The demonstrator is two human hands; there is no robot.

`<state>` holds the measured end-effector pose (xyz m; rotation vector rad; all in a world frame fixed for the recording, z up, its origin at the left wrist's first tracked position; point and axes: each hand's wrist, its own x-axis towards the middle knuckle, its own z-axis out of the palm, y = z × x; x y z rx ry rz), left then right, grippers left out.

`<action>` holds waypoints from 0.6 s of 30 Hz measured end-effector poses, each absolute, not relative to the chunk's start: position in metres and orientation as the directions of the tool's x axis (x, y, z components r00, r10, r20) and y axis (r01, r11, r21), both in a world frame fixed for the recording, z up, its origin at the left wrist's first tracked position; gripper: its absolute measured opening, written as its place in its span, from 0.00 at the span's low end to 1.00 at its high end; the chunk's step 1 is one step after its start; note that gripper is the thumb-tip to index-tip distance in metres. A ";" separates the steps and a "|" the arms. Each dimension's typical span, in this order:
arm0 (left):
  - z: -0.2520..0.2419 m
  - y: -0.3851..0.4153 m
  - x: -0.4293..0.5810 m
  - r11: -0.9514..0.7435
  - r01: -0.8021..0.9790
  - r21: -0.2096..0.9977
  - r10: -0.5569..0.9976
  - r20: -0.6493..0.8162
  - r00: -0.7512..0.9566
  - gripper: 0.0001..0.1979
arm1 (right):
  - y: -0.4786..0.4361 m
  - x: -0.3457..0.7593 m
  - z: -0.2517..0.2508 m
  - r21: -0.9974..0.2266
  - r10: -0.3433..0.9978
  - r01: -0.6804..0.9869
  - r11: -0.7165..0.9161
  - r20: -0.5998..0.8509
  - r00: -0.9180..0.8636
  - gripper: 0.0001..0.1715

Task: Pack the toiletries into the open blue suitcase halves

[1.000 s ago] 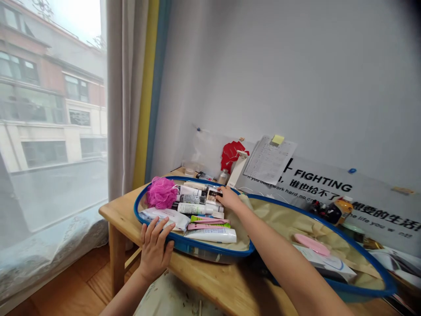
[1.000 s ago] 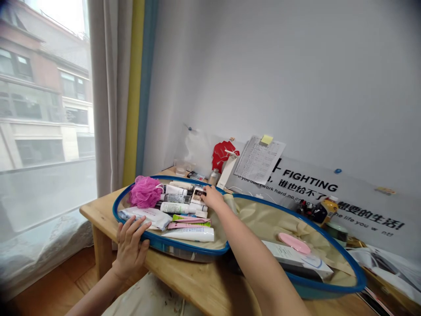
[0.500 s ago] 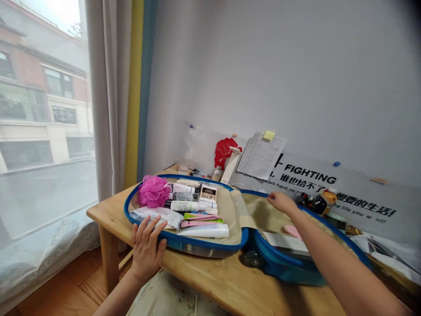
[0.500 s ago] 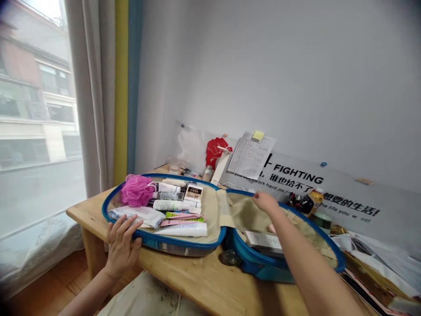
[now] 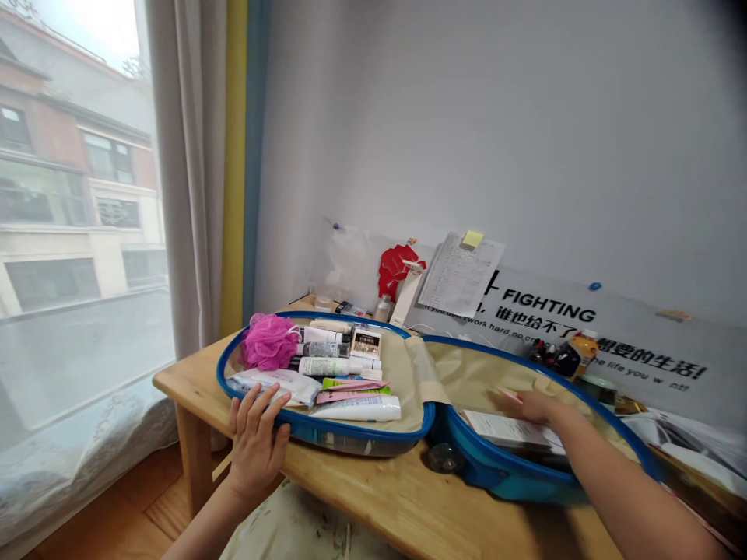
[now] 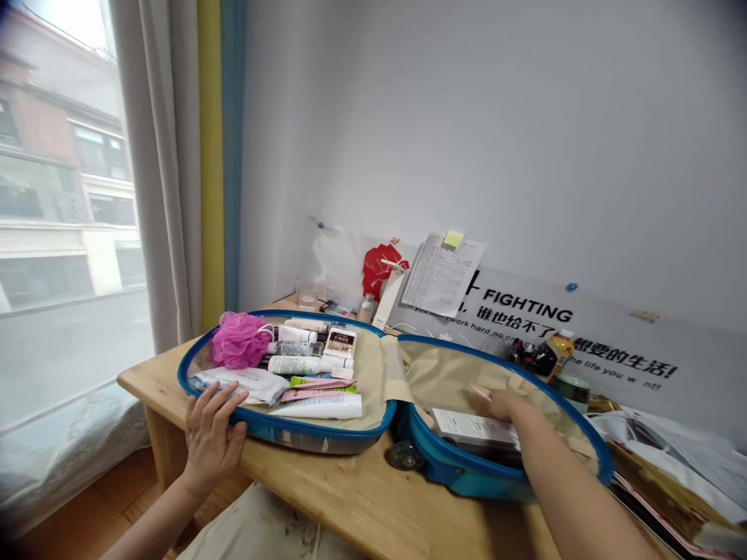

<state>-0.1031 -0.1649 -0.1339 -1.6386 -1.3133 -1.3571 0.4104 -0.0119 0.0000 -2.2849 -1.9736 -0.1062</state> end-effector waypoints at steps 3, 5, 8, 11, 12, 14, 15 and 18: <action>-0.134 -0.165 -0.102 -0.302 0.947 0.114 0.294 0.955 -0.021 0.21 | -0.016 0.395 0.020 -0.045 0.966 0.974 -0.220 0.129 0.224 0.15; -0.135 -0.164 -0.103 -0.296 0.948 0.119 0.303 0.953 -0.025 0.20 | -0.020 0.376 0.037 -0.068 0.957 0.977 -0.202 0.199 0.211 0.17; -0.138 -0.163 -0.103 -0.292 0.948 0.128 0.310 0.950 -0.033 0.20 | -0.028 0.327 0.057 -0.116 0.943 0.992 -0.044 0.324 0.079 0.23; -0.139 -0.163 -0.103 -0.298 0.946 0.125 0.306 0.952 -0.030 0.19 | -0.042 0.259 0.066 -0.138 0.905 0.957 0.254 0.383 -0.185 0.24; -0.138 -0.163 -0.103 -0.300 0.946 0.126 0.307 0.951 -0.029 0.19 | -0.048 0.234 0.066 -0.140 0.878 0.924 0.356 0.388 -0.279 0.23; -0.138 -0.163 -0.103 -0.302 0.944 0.132 0.313 0.949 -0.033 0.20 | -0.061 0.185 0.062 -0.146 0.806 0.832 0.535 0.385 -0.450 0.21; -0.138 -0.163 -0.103 -0.302 0.944 0.135 0.314 0.949 -0.035 0.20 | -0.067 0.161 0.059 -0.153 0.767 0.784 0.601 0.386 -0.513 0.21; -0.139 -0.163 -0.104 -0.298 0.944 0.141 0.314 0.948 -0.042 0.21 | -0.080 0.101 0.045 -0.181 0.671 0.664 0.726 0.398 -0.626 0.22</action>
